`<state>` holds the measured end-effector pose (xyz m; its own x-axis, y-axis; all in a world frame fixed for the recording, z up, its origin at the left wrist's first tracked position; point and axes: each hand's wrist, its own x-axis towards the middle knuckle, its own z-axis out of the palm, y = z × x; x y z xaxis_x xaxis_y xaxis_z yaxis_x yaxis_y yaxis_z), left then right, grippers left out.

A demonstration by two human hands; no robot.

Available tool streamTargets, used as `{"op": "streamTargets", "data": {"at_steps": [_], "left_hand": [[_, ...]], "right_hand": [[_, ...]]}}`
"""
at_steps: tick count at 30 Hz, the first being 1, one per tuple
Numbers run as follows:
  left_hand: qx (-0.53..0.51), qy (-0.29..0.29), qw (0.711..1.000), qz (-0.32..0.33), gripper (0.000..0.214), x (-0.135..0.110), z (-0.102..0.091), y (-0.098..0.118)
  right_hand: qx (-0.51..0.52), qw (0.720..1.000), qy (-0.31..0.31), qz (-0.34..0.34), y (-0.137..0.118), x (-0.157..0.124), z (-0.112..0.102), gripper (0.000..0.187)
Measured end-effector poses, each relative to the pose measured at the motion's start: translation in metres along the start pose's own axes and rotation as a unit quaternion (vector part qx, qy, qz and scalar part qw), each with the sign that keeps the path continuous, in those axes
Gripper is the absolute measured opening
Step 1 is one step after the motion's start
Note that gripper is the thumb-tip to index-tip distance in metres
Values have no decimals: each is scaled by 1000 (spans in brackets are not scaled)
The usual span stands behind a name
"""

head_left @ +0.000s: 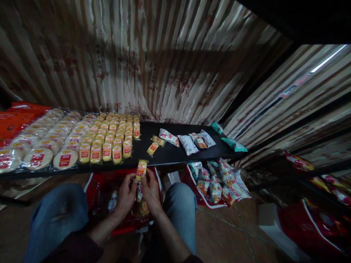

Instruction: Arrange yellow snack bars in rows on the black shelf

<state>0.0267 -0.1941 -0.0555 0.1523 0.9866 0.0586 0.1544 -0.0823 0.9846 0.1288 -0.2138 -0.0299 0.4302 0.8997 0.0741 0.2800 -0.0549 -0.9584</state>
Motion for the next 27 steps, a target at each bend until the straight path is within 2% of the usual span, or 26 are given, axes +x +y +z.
{"op": "streamTargets", "data": {"at_steps": [4, 10, 15, 21, 27], "left_hand": [[37, 33, 999, 9, 24, 14, -1, 15], [33, 63, 996, 58, 28, 36, 3, 38], [12, 47, 998, 48, 39, 57, 10, 51], [27, 46, 997, 49, 45, 86, 19, 59], [17, 54, 997, 52, 44, 106, 29, 55]], "right_hand": [[-38, 999, 2, -6, -10, 17, -2, 35], [-24, 999, 4, -44, -26, 51, -4, 33], [-47, 998, 7, -50, -32, 83, 3, 35], [-75, 996, 5, -49, -38, 119, 11, 39], [-124, 989, -20, -73, -36, 147, 17, 38]]}}
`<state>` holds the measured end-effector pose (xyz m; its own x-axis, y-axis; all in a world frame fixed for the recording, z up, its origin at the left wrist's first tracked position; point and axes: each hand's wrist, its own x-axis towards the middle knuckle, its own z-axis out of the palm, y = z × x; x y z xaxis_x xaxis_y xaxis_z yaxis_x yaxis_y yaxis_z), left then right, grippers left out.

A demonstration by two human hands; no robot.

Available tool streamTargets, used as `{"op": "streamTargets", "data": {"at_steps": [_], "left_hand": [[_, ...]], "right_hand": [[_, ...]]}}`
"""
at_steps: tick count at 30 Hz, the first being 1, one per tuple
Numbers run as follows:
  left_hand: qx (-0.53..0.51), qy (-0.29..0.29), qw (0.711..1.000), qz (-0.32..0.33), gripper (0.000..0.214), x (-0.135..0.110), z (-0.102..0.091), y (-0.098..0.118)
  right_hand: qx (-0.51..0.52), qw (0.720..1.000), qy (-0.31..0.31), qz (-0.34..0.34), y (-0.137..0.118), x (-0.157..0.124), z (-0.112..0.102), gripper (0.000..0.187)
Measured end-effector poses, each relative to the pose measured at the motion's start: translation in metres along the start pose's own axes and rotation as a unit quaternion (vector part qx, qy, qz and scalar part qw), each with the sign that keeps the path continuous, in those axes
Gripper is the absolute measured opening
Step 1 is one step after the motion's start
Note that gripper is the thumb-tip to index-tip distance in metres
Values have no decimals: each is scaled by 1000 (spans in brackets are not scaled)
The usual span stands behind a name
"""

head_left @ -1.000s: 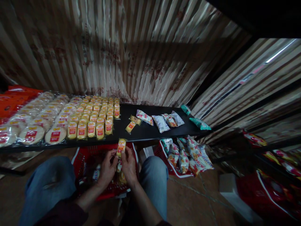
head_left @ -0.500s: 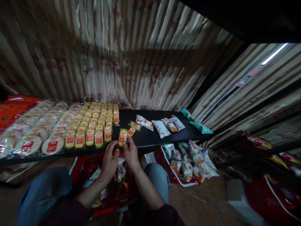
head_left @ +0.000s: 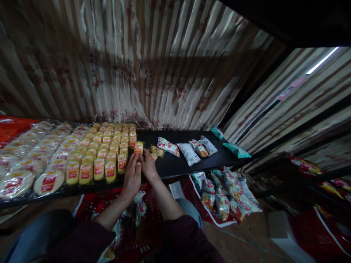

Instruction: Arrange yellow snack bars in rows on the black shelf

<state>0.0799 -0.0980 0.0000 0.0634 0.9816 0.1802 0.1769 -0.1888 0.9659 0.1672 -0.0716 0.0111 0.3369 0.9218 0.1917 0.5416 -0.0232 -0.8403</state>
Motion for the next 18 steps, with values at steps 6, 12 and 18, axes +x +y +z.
{"op": "streamTargets", "data": {"at_steps": [6, 12, 18], "left_hand": [[-5, -3, 1000, -12, 43, 11, 6, -5], [-5, 6, 1000, -17, 44, 23, 7, -8], [2, 1, 1000, -31, 46, 27, 11, -9]], "right_hand": [[-20, 999, -42, -10, 7, 20, 7, 36], [-37, 998, -51, -21, 8, 33, 10, 32], [-40, 996, -83, 6, 9, 40, 11, 33]]}}
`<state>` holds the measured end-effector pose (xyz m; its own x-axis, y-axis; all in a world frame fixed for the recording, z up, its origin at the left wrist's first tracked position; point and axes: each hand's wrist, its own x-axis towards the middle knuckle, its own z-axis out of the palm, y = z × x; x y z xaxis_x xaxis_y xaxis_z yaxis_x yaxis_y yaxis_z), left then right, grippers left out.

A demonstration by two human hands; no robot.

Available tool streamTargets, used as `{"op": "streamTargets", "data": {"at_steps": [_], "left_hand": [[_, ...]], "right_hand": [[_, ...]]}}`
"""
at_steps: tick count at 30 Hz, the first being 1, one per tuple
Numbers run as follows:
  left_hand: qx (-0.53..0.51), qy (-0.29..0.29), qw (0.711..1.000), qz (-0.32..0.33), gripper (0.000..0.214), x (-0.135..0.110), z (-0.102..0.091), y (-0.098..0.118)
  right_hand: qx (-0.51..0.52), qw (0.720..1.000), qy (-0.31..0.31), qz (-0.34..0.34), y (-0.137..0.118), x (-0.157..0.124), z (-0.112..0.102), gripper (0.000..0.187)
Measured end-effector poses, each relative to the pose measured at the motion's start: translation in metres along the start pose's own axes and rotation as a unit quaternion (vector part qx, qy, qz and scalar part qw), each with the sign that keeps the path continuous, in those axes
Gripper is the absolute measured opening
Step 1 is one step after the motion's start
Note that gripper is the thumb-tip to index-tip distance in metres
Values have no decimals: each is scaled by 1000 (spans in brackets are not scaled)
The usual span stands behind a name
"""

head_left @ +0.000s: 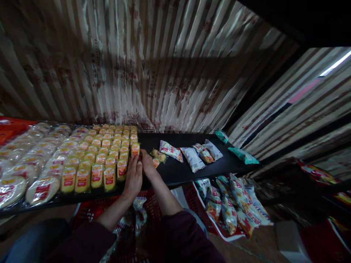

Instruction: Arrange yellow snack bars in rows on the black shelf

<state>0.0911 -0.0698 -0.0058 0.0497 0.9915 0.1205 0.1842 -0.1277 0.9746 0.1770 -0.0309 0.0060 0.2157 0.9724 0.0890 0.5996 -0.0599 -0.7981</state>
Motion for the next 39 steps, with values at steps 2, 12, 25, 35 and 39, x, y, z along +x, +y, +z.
{"op": "streamTargets", "data": {"at_steps": [2, 12, 25, 35, 39], "left_hand": [[-7, 2, 1000, 1, 45, 1, 3, -2], [-27, -5, 1000, -8, 46, 8, 7, -5], [-14, -9, 1000, -26, 46, 14, 8, -5], [14, -9, 999, -41, 51, 11, 7, 3], [5, -2, 999, -41, 48, 12, 6, 3]], "right_hand": [[14, 1000, 1, 9, 2, 3, 1, 34], [28, 999, 9, 18, 4, 5, 4, 20], [-39, 999, -23, 19, -1, 7, 0, 16], [-86, 995, -48, -26, -3, 10, -4, 40], [-76, 995, -59, -36, -3, 14, -2, 39]]}}
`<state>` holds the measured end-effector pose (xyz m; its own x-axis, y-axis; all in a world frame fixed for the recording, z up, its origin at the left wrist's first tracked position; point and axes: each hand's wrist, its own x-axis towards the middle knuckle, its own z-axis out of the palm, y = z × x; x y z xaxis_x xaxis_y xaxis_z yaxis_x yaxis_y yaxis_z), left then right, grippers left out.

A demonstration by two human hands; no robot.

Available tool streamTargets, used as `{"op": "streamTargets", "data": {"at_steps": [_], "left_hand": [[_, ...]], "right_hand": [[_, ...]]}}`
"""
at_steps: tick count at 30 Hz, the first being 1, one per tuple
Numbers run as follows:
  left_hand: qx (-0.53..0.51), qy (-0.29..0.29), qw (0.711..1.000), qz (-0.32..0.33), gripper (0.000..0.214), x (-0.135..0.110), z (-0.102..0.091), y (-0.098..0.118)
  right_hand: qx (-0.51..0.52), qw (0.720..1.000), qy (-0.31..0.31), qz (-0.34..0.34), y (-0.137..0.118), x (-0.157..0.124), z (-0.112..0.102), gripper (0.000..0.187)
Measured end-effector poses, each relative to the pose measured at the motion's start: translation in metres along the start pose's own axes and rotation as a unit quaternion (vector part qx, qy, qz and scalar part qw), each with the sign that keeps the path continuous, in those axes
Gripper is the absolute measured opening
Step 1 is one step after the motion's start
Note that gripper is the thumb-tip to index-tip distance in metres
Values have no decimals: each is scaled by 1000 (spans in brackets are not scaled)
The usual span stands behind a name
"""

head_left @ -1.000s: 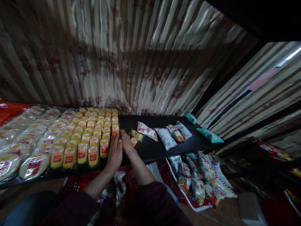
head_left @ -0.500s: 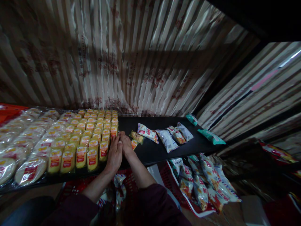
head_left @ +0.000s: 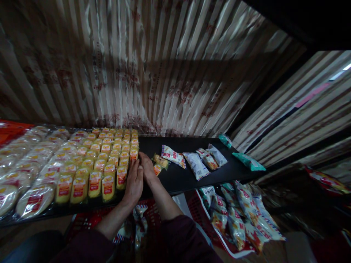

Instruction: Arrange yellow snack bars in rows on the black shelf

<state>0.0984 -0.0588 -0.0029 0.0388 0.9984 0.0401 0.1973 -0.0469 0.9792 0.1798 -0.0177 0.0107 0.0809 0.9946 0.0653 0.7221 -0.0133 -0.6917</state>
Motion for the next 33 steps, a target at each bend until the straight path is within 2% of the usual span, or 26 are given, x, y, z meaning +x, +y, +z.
{"op": "streamTargets", "data": {"at_steps": [6, 20, 26, 33], "left_hand": [[-10, -6, 1000, 6, 50, -1, 0, -2], [-9, 1, 1000, 12, 46, -8, -3, 4], [0, -18, 1000, 20, 43, -18, -3, 6], [2, -53, 997, 53, 38, -36, -2, -1]], "right_hand": [[-7, 1000, 24, 13, 2, 0, 2, 41], [-47, 998, 30, 34, -3, -4, -3, 49], [-17, 998, 45, 30, 5, -20, -3, 50], [-10, 999, 39, 6, 13, -47, -10, 46]]}}
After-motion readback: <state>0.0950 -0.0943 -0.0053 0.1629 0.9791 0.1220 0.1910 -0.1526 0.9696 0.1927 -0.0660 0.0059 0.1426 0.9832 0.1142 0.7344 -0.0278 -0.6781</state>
